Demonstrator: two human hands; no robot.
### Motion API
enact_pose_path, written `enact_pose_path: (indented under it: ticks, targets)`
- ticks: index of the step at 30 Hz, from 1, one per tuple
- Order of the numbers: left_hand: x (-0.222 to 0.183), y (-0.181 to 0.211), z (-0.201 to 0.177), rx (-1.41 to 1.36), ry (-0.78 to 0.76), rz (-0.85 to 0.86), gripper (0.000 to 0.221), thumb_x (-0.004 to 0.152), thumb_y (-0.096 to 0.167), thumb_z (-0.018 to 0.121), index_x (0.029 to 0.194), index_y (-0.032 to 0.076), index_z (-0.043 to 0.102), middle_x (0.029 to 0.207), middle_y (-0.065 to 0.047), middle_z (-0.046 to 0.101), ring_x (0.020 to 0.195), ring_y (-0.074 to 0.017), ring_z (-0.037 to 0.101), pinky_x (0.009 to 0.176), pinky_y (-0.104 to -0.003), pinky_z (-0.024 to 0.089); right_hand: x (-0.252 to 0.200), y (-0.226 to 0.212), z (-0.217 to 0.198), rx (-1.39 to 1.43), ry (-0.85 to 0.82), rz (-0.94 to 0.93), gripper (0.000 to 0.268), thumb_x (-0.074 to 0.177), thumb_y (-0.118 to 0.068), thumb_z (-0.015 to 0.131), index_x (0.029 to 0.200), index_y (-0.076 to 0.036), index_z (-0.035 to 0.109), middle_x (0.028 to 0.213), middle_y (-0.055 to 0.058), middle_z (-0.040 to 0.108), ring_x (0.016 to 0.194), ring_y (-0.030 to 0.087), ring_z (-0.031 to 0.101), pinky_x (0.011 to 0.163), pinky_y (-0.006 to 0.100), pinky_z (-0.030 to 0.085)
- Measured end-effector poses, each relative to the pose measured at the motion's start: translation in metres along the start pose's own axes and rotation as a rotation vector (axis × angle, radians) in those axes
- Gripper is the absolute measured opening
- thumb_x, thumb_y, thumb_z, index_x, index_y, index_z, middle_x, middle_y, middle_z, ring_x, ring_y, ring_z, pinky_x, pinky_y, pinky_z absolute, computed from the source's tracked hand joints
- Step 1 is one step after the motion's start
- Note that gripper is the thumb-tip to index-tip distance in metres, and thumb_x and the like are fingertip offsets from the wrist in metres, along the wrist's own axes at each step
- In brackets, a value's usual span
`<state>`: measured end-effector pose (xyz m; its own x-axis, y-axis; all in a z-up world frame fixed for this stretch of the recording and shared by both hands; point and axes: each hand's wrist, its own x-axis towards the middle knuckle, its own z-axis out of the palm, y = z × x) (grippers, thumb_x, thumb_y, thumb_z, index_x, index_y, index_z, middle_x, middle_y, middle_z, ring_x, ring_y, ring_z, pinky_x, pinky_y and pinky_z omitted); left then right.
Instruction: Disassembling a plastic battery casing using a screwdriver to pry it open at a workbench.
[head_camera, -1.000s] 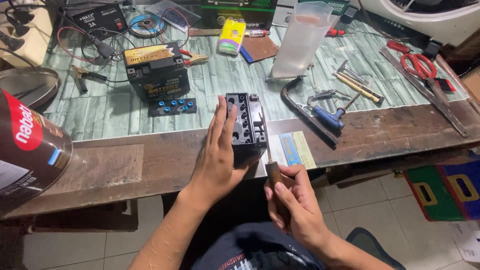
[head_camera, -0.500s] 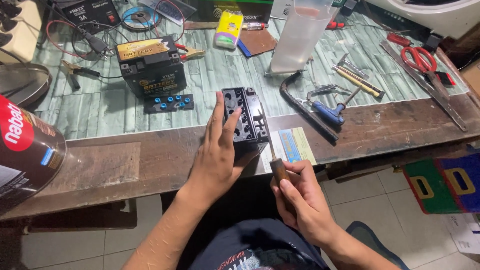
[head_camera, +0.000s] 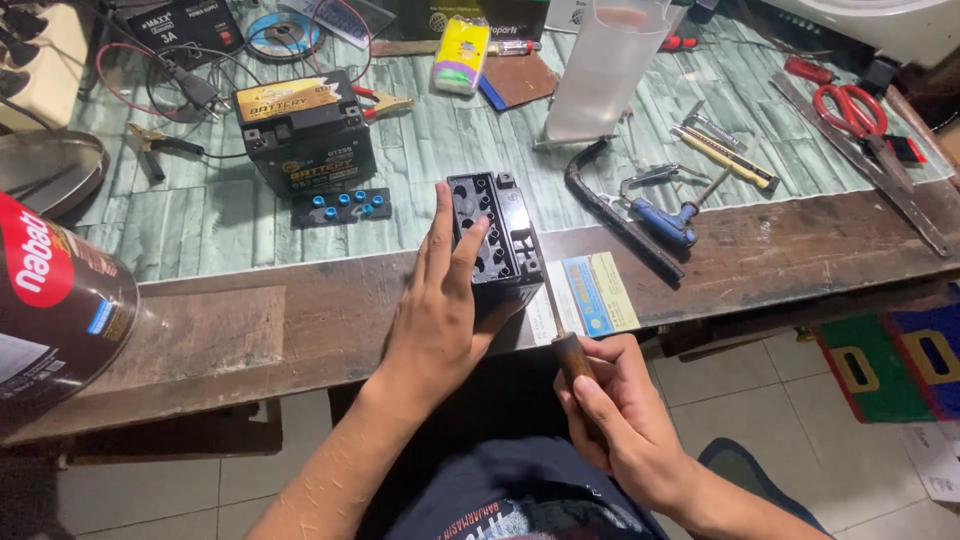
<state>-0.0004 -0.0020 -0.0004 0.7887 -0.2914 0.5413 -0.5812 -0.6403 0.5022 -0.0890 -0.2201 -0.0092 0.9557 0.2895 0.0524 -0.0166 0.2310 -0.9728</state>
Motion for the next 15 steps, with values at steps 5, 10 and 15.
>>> enact_pose_path:
  ticks: [5,10,15]
  targets:
    - [-0.001,0.000,0.003,-0.005,0.028,0.013,0.079,0.098,0.045,0.071,0.152,0.010,0.024,0.169,-0.029,0.003,0.147,-0.0584,0.042,0.107,-0.063,0.051,0.022,-0.002,0.003,0.042,0.020,0.047,0.017,0.108,-0.018,0.045,0.124,-0.015,0.041,0.085,0.015,0.053,0.035,0.011,0.039,0.029,0.019,0.029]
    - [-0.001,0.000,0.001,-0.010,0.024,-0.001,0.081,0.096,0.040,0.075,0.151,0.010,0.024,0.169,-0.029,0.004,0.146,-0.0571,0.043,0.100,-0.059,0.056,0.008,-0.012,0.004,0.006,0.041,0.063,0.018,0.107,-0.019,0.048,0.121,-0.009,0.042,0.083,0.016,0.053,0.033,0.011,0.037,0.030,0.018,0.028]
    - [0.001,0.000,0.003,-0.014,0.017,0.009,0.085,0.094,0.036,0.079,0.152,0.007,0.024,0.168,-0.029,-0.001,0.149,-0.0572,0.040,0.104,-0.058,0.056,-0.006,0.005,0.008,0.130,0.145,-0.135,0.027,0.105,-0.022,0.057,0.128,-0.014,0.046,0.084,0.020,0.052,0.034,0.011,0.033,0.028,0.021,0.021]
